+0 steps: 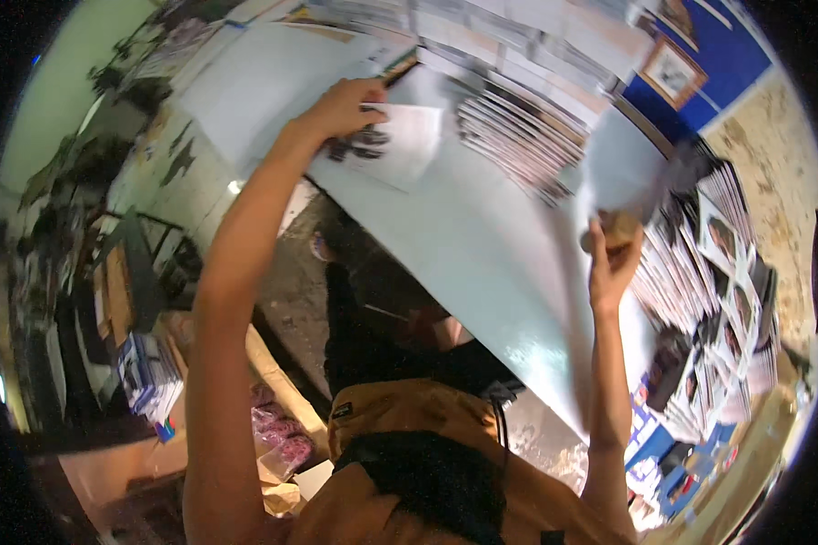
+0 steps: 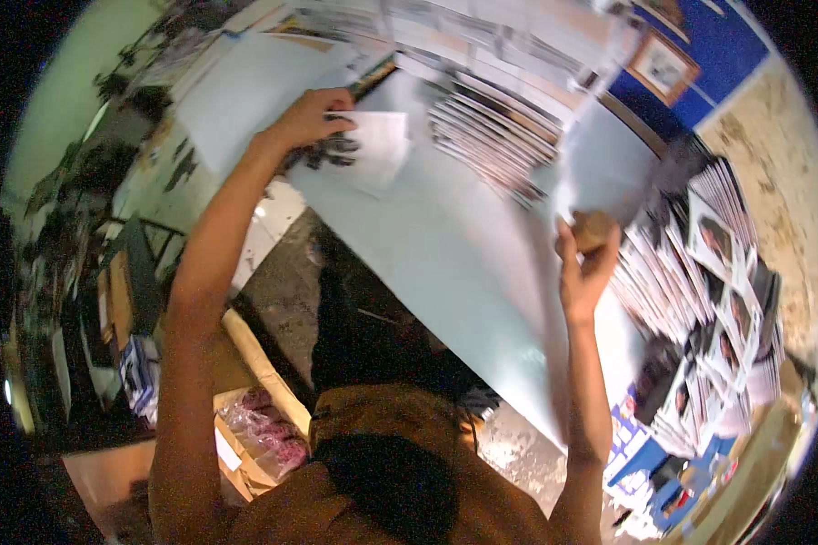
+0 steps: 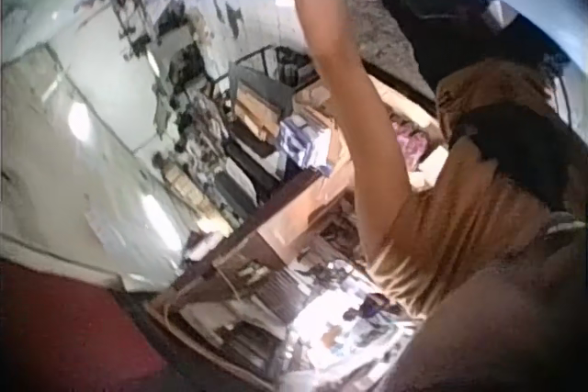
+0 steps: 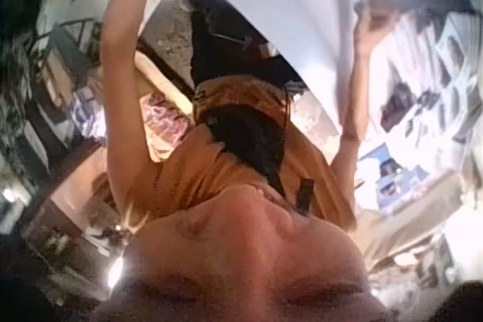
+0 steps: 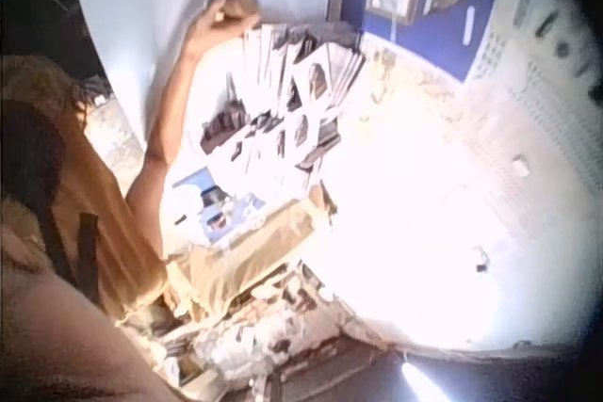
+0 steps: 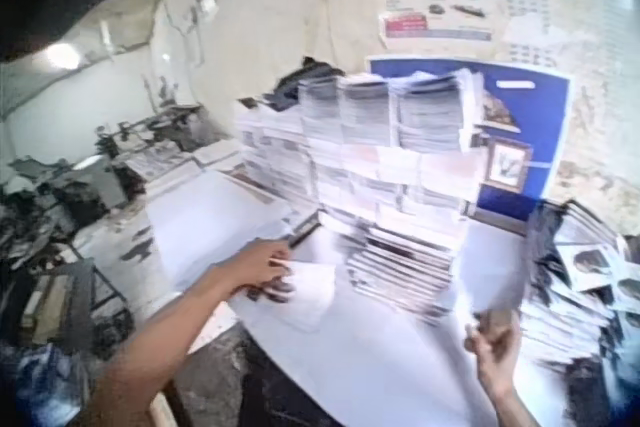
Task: The person folds printed brochures by hand and applies a stamp to the front cover using a handheld stamp.
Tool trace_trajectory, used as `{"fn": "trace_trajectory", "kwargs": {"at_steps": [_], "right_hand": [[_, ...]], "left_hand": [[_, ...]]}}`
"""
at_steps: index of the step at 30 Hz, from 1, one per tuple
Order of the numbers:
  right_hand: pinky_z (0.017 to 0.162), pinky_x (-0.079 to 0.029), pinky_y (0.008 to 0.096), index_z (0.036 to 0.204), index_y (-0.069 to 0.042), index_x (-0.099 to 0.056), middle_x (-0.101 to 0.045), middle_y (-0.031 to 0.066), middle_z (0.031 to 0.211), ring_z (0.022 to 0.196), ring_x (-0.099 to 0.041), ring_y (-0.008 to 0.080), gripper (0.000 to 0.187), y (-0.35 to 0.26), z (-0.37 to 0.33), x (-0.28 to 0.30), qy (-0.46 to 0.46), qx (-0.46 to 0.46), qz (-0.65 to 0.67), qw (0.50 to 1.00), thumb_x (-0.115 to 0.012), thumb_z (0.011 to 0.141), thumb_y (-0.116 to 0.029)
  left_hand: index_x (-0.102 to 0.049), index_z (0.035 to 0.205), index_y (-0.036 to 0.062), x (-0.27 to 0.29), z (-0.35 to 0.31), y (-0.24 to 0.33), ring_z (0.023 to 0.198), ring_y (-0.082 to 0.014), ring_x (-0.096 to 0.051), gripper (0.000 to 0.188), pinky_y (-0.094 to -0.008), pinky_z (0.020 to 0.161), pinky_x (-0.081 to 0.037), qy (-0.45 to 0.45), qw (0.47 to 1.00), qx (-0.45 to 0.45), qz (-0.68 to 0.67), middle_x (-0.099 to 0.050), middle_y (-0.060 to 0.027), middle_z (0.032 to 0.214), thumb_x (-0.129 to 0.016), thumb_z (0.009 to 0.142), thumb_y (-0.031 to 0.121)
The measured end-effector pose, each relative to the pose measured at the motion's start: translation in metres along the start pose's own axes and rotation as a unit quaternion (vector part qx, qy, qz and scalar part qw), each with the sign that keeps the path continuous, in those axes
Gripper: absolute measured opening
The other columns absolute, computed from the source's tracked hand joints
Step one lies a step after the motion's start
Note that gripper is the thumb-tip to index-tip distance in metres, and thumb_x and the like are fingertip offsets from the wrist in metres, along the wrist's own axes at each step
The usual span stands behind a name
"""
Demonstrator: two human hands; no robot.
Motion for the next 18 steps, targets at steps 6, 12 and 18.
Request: {"fn": "trace_trajectory", "kwargs": {"at_steps": [6,12,18], "right_hand": [[0.099,-0.046,0.0370,0.133,0.001,-0.046,-0.058,0.0140,0.124,0.111,-0.057,0.0221,0.055,0.033,-0.020,0.018,0.010,0.016,-0.084,0.996,-0.074,0.087,-0.005],[0.111,-0.034,0.0489,0.139,-0.004,-0.050,-0.049,0.0191,0.142,0.133,-0.044,0.0402,0.072,-0.088,-0.035,-0.036,-0.189,0.296,-0.228,0.908,-0.082,0.076,-0.009],[0.097,-0.044,0.0443,0.115,-0.008,-0.068,-0.065,0.0097,0.121,0.114,-0.060,0.0286,0.039,-0.101,-0.053,-0.169,-0.393,0.404,-0.252,0.786,-0.076,0.078,-0.008]], "left_hand": [[-0.068,0.111,-0.0019,0.026,-0.062,0.052,0.088,-0.0141,-0.064,0.035,-0.0302,0.082,-0.050,0.108,0.973,0.084,-0.186,-0.073,-0.0110,0.095,-0.073,0.090,0.026],[-0.066,0.121,0.0012,-0.014,-0.133,0.060,0.103,-0.0129,-0.064,0.039,-0.0286,0.094,-0.049,0.058,0.898,0.173,-0.401,-0.071,-0.0071,0.111,-0.073,0.092,0.027],[-0.065,0.129,0.0029,-0.047,-0.176,0.078,0.103,-0.0104,-0.064,0.035,-0.0309,0.095,-0.050,-0.028,0.773,0.316,-0.550,-0.071,-0.0028,0.115,-0.064,0.098,0.019]]}}
Point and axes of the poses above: each hand's wrist, its own z-axis towards the middle knuckle, its own x-axis out of the back of the hand, y = z × x, the point moved 2 cm from there along z, towards the middle knuckle
